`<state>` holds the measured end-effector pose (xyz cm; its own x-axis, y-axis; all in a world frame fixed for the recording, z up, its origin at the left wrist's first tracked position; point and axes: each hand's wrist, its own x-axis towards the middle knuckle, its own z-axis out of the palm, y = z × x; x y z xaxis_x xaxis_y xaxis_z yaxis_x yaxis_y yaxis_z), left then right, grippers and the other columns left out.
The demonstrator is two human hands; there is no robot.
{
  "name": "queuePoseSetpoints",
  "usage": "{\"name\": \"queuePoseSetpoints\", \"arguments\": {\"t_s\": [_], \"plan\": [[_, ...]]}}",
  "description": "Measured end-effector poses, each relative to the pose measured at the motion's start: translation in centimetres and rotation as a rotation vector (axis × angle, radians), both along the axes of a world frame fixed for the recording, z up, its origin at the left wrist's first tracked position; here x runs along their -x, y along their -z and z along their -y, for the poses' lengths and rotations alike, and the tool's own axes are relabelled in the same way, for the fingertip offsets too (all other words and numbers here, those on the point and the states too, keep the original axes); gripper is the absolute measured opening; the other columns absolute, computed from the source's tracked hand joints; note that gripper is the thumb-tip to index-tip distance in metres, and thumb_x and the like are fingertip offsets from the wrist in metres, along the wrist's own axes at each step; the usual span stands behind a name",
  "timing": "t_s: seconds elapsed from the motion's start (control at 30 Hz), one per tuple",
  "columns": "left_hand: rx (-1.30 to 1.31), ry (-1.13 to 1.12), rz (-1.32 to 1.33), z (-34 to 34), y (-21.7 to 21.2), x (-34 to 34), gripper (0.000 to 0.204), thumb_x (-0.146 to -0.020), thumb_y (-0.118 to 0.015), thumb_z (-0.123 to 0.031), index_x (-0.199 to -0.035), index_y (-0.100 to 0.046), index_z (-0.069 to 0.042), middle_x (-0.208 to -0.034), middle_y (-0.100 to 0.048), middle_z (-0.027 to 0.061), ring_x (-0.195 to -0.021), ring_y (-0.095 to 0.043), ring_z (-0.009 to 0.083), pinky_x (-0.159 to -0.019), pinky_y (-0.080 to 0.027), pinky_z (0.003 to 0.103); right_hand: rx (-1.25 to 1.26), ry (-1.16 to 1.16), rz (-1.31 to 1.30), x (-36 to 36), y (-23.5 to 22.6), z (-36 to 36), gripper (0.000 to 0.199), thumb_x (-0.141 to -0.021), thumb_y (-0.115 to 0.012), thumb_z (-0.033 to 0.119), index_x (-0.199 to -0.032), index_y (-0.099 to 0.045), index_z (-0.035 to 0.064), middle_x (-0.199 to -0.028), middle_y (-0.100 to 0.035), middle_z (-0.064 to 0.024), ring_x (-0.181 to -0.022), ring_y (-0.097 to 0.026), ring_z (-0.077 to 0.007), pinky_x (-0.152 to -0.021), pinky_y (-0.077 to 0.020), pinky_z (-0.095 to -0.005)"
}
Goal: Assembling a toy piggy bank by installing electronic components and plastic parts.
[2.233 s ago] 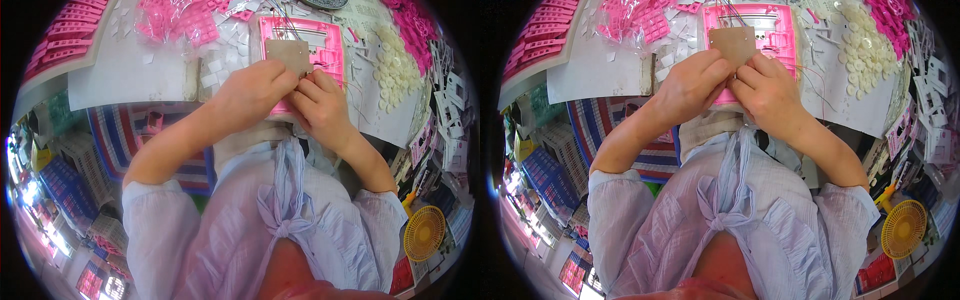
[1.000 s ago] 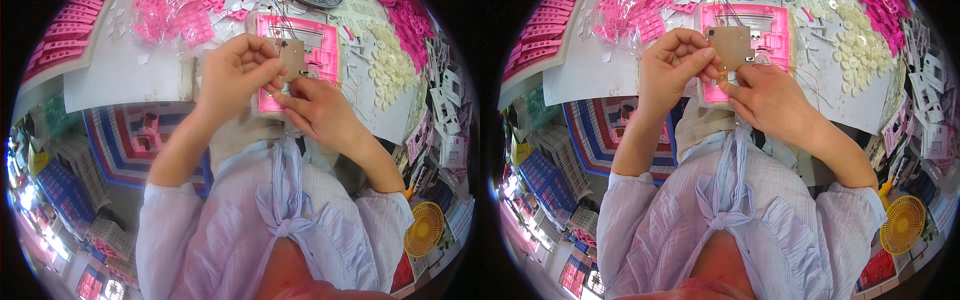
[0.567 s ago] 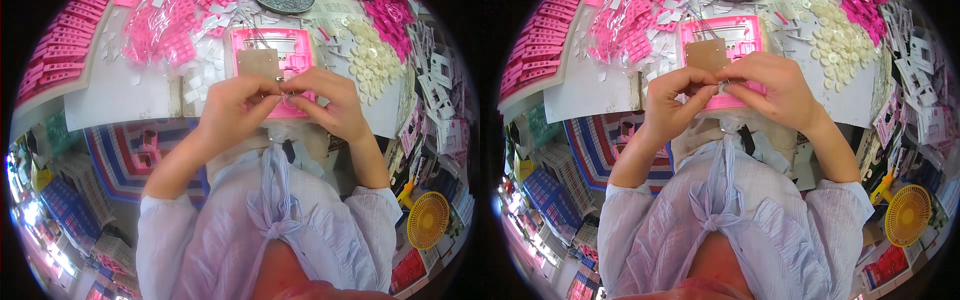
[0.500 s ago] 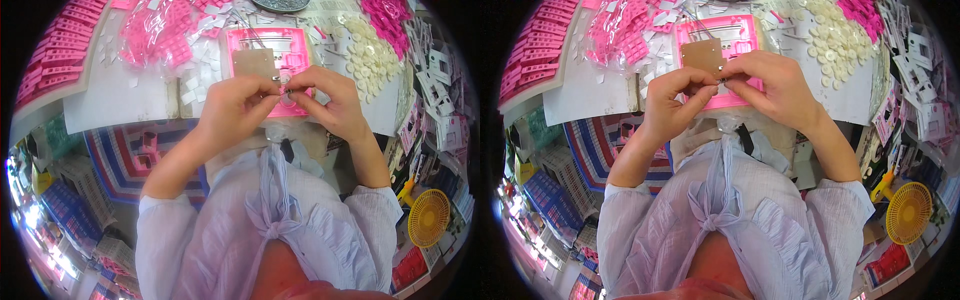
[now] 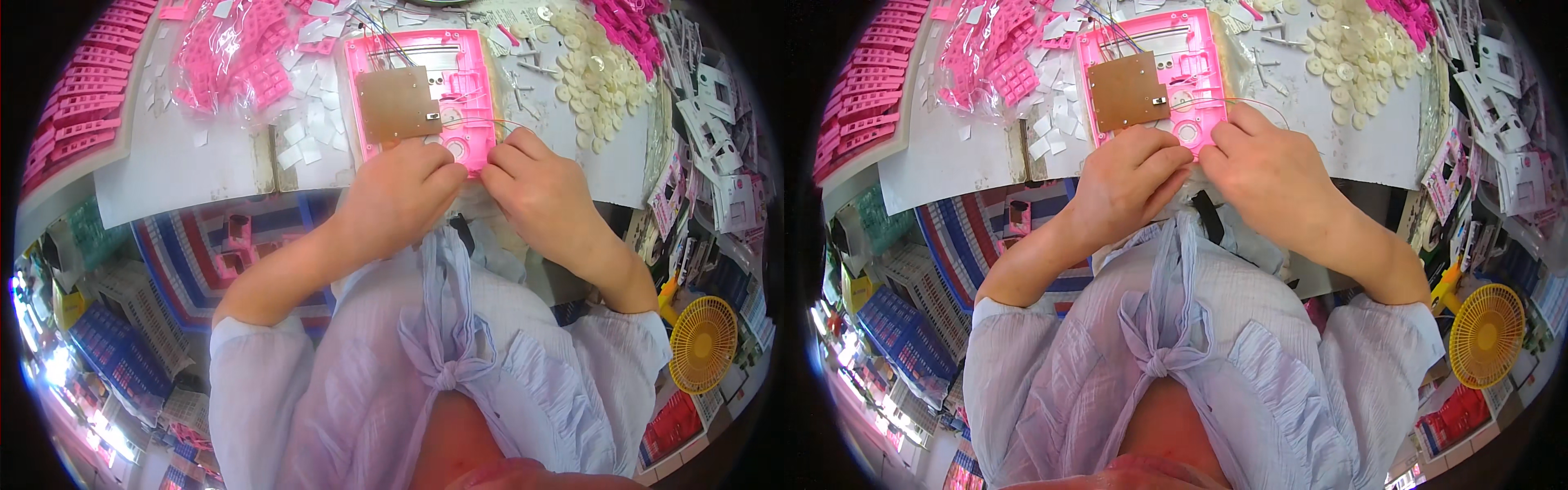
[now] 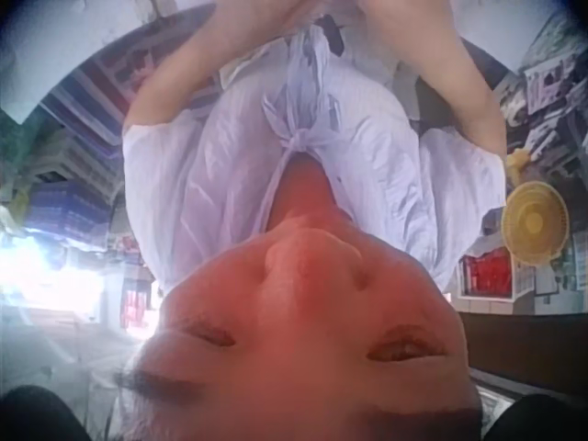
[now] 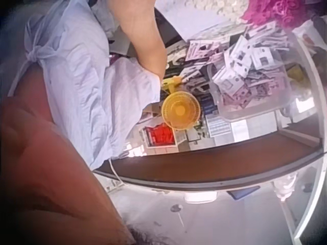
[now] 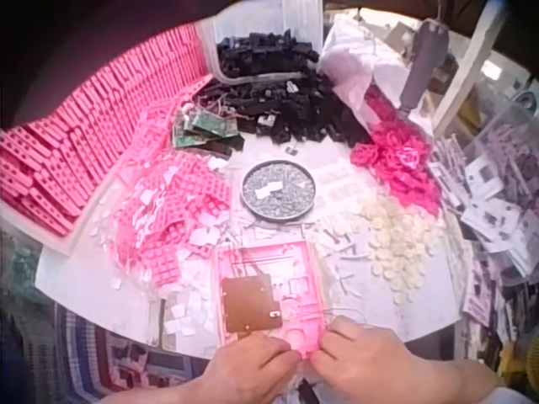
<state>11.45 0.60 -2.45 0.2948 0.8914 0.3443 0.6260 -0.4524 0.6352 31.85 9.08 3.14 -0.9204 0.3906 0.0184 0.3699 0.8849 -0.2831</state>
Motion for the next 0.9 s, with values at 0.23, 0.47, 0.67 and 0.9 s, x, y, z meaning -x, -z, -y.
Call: {"name": "queuePoseSetpoints", "arguments": {"t_s": [0.23, 0.47, 0.67, 0.9], "plan": [[-0.013, 0.008, -0.017, 0.1, 0.5, 0.5, 0.027, -0.070, -0.078, -0.006, -0.095, -0.068, -0.004, -0.093, -0.066, 0.0083, -0.082, -0.064, 0.0281, -0.068, -0.053, 0.040, -0.006, -0.208, 0.373, 3.4, -2.7, -0.2, 0.016, -0.070, -0.067, 0.006, -0.085, -0.069, 0.0010, -0.091, -0.063, -0.0103, -0.098, -0.059, -0.0264, -0.068, -0.0565, -0.0319], [-0.080, 0.006, 0.028, 0.3, 1.0, 0.7, 0.027, -0.070, -0.076, -0.005, -0.096, -0.070, -0.005, -0.090, -0.067, 0.0068, -0.078, -0.063, 0.0264, -0.066, -0.052, 0.038, 0.091, -0.197, 0.222, 3.2, -1.1, -1.6, 0.010, -0.071, -0.067, 0.005, -0.081, -0.068, 0.0035, -0.089, -0.065, -0.0089, -0.094, -0.060, -0.0281, -0.071, -0.0558, -0.0362], [-0.123, 0.069, -0.095, 0.0, 1.3, 0.5, 0.036, -0.072, -0.069, -0.007, -0.108, -0.073, -0.009, -0.091, -0.065, 0.0031, -0.078, -0.060, 0.0216, -0.066, -0.051, 0.035, 0.154, 0.007, -0.200, -1.2, 2.4, -1.5, 0.022, -0.072, -0.074, 0.004, -0.093, -0.068, 0.0053, -0.104, -0.069, -0.0047, -0.094, -0.063, -0.0276, -0.074, -0.0553, -0.0350], [-0.112, 0.150, -0.216, 0.3, 0.7, 0.4, 0.046, -0.075, -0.063, -0.011, -0.121, -0.069, -0.003, -0.097, -0.062, 0.0036, -0.083, -0.058, 0.0200, -0.068, -0.051, 0.032, 0.029, 0.186, -0.217, -2.5, 3.5, 3.0, 0.046, -0.069, -0.073, 0.000, -0.115, -0.070, 0.0035, -0.129, -0.066, -0.0082, -0.104, -0.060, -0.0303, -0.077, -0.0551, -0.0352]]}}
